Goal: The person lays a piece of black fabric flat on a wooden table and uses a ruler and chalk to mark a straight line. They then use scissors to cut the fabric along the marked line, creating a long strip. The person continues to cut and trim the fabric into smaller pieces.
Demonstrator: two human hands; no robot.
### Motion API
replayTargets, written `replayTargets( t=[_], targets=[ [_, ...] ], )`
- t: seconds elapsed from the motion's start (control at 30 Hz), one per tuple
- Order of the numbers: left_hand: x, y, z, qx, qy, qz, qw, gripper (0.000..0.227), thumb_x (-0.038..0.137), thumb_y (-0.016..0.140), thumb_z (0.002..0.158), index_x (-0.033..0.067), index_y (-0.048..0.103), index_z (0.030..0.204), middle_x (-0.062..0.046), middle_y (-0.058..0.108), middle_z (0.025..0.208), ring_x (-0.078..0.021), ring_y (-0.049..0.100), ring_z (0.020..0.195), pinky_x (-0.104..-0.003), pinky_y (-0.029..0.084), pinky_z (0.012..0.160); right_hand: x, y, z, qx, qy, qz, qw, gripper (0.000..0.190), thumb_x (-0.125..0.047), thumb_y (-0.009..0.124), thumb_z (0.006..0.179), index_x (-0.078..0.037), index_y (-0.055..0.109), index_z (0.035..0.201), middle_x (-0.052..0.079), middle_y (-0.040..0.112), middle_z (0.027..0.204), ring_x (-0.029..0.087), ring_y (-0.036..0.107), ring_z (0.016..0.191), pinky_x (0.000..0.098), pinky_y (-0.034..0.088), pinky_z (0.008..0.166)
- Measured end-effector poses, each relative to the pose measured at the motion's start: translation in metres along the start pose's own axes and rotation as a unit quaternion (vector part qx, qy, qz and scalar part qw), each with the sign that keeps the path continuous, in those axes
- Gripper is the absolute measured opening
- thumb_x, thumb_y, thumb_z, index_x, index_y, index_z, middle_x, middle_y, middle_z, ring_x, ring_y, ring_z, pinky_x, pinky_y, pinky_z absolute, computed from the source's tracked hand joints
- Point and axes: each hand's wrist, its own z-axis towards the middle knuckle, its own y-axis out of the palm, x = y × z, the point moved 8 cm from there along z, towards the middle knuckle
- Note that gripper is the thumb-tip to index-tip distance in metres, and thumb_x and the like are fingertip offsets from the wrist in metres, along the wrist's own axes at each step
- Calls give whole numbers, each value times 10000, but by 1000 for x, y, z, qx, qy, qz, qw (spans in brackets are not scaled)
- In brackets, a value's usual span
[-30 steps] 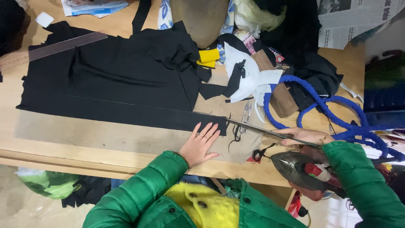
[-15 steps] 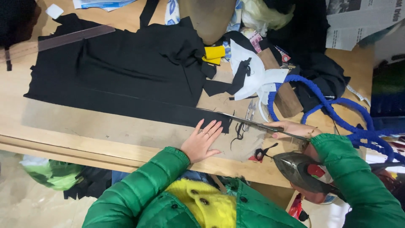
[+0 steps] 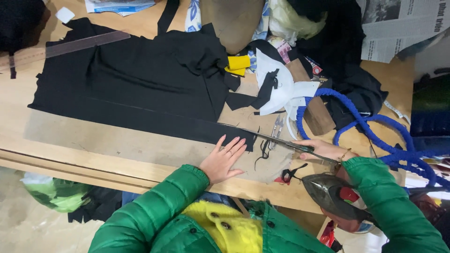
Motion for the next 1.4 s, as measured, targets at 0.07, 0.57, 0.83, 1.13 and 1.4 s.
replayTargets(
  t=[0.07,0.57,0.83,1.13,1.4],
  targets=[
    [0,0,0,3,3,-4,1000,860,685,371,988,63,317,1580,-140,263,1677,-282,205,1567,-629,115,1264,4,-2,2,-3,13,1,1000,734,-397,848,827,-246,589,1497,85,623,1489,296,562,1373,428,453,1119],
    [1,-2,-3,27,0,-28,999,848,674,382,991,52,340,1565,-146,270,1680,-278,211,1572,-618,117,1269,-75,11,-1,-84,-35,-24,996,671,-531,631,927,-228,552,1520,138,617,1486,286,562,1344,464,500,1062],
    [0,3,-7,39,-5,-37,999,849,666,374,994,59,318,1584,-143,264,1682,-280,209,1574,-610,117,1274,-136,14,2,-132,-33,-52,989,570,-609,534,941,-182,662,1297,63,681,939,189,624,890,354,522,812],
    [-1,3,-6,19,-7,-37,999,849,656,384,992,54,301,1585,-149,250,1686,-285,191,1578,-609,94,1283,-127,22,28,-115,-40,-92,988,553,-651,540,940,-188,630,1227,141,658,929,282,655,900,415,528,822],
    [-1,4,-7,20,-6,-47,999,845,649,344,1004,50,281,1596,-156,243,1690,-293,188,1580,-614,88,1279,-120,25,34,-93,-28,-107,989,511,-636,569,937,-190,610,1184,161,677,968,299,668,948,429,529,846]
  ],
)
